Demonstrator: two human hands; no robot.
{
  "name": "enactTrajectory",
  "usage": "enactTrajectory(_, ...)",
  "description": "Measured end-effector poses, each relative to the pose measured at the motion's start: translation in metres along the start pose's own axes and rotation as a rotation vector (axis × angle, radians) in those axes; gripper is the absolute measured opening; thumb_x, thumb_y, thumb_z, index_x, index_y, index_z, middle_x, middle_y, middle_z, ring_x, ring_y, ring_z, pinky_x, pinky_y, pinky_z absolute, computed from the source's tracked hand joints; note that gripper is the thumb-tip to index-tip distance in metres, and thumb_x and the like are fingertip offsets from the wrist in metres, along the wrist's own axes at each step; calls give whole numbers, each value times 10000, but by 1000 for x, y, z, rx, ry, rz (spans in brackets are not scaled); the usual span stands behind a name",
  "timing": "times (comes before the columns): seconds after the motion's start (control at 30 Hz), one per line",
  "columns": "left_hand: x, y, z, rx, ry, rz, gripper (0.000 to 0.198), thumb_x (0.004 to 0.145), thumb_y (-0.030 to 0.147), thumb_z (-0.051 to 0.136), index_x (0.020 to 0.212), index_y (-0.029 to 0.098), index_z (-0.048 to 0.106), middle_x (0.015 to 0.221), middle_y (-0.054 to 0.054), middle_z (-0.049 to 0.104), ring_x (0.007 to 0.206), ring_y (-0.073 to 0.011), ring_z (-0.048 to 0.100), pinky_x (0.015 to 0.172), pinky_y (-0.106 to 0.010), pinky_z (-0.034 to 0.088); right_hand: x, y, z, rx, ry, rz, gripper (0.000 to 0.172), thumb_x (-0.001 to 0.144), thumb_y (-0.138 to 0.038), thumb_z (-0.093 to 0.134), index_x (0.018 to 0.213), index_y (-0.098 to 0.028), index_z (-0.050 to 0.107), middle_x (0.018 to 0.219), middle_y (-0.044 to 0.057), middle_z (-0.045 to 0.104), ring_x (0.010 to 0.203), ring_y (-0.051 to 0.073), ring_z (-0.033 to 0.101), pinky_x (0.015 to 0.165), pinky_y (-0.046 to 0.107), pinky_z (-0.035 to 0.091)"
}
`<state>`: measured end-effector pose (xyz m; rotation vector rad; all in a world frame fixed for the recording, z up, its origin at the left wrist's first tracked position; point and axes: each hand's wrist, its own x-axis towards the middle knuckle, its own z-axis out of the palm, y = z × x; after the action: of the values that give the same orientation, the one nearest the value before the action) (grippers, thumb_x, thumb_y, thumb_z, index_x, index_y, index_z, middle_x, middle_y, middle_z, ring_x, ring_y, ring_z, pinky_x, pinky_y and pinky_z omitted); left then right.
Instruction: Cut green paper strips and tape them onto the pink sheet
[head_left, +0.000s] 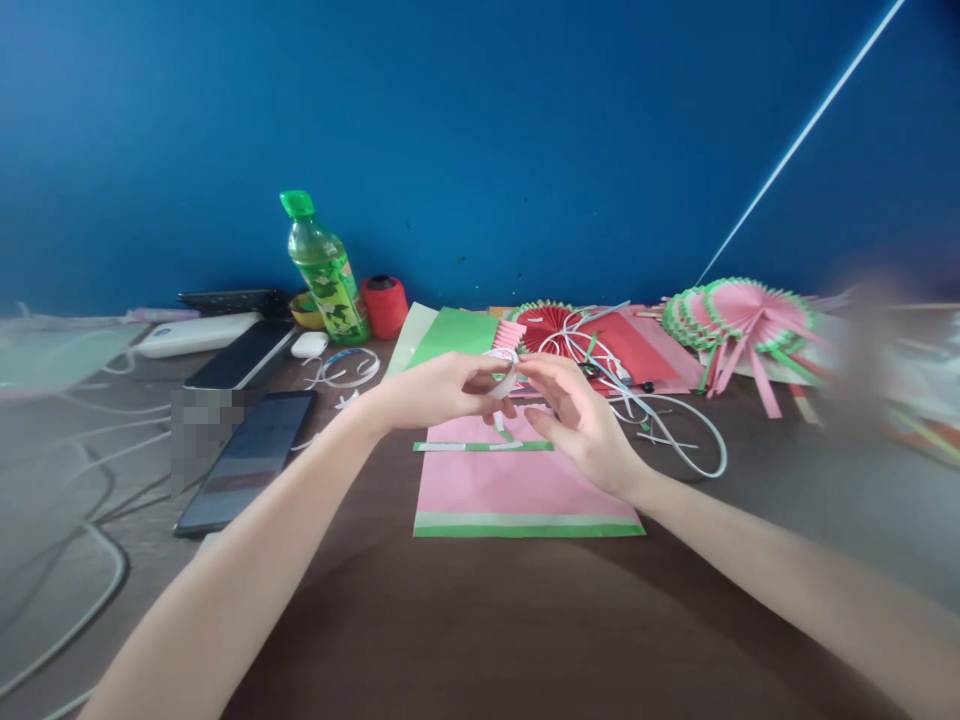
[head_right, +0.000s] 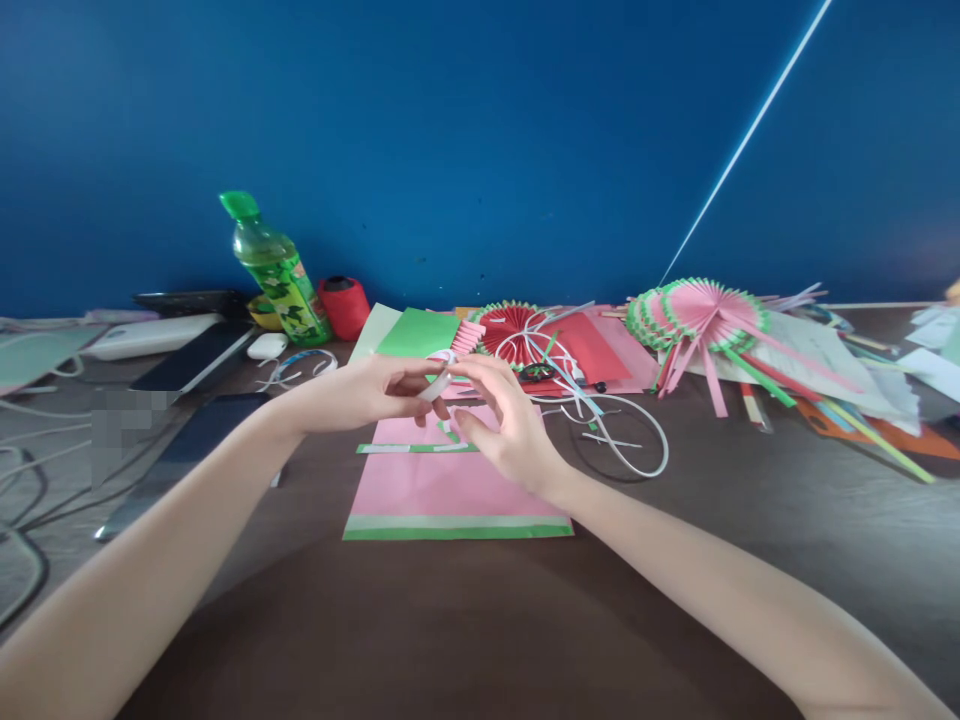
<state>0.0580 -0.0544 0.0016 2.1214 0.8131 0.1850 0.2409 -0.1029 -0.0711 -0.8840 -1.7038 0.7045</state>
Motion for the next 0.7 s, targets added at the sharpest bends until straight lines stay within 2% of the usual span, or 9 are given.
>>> enactTrajectory(0.13,1,0,2,8,31,8,303,818,259,455,1107,190,508,833,14,654,761,-91,594,724,-209,407,0,-2,0,104,-26,38,367,768,-104,504,1097,-267,501,1303,43,410,1264,190,361,1080,397,298)
enactTrajectory(0.33,2,2,5,5,69,-18,188,824,216,436,987,166,515,835,7,656,743,-90,604,713,-209,419,2,-5,-2,77,-61,83,283,749,-83,498,976,-243,550,1337,36,398,1278,212,348,1063,422,320)
enactTrajectory(0.47,3,1,7,48,102,-35,216,826,247,447,1014,160,509,766,8,644,729,-104,603,672,-215,413,3,-6,-2,156,-45,106,341,751,-70,474,1040,-247,507,1322,33,426,1283,181,347,1098,398,268)
enactTrajectory(0.6,4,0,8,42,114,20,182,827,234,439,963,147,523,725,12,625,716,-104,599,671,-218,417,2,-5,0,159,-46,128,343,734,-62,492,1026,-240,521,1370,26,375,1302,194,315,1104,400,261)
enactTrajectory(0.7,4,-1,8,28,132,44,173,817,229,454,953,144,521,678,22,607,707,-112,602,657,-221,418,1,-3,1,197,-35,122,423,738,-62,497,1114,-253,480,1347,27,410,1293,187,334,1108,401,259)
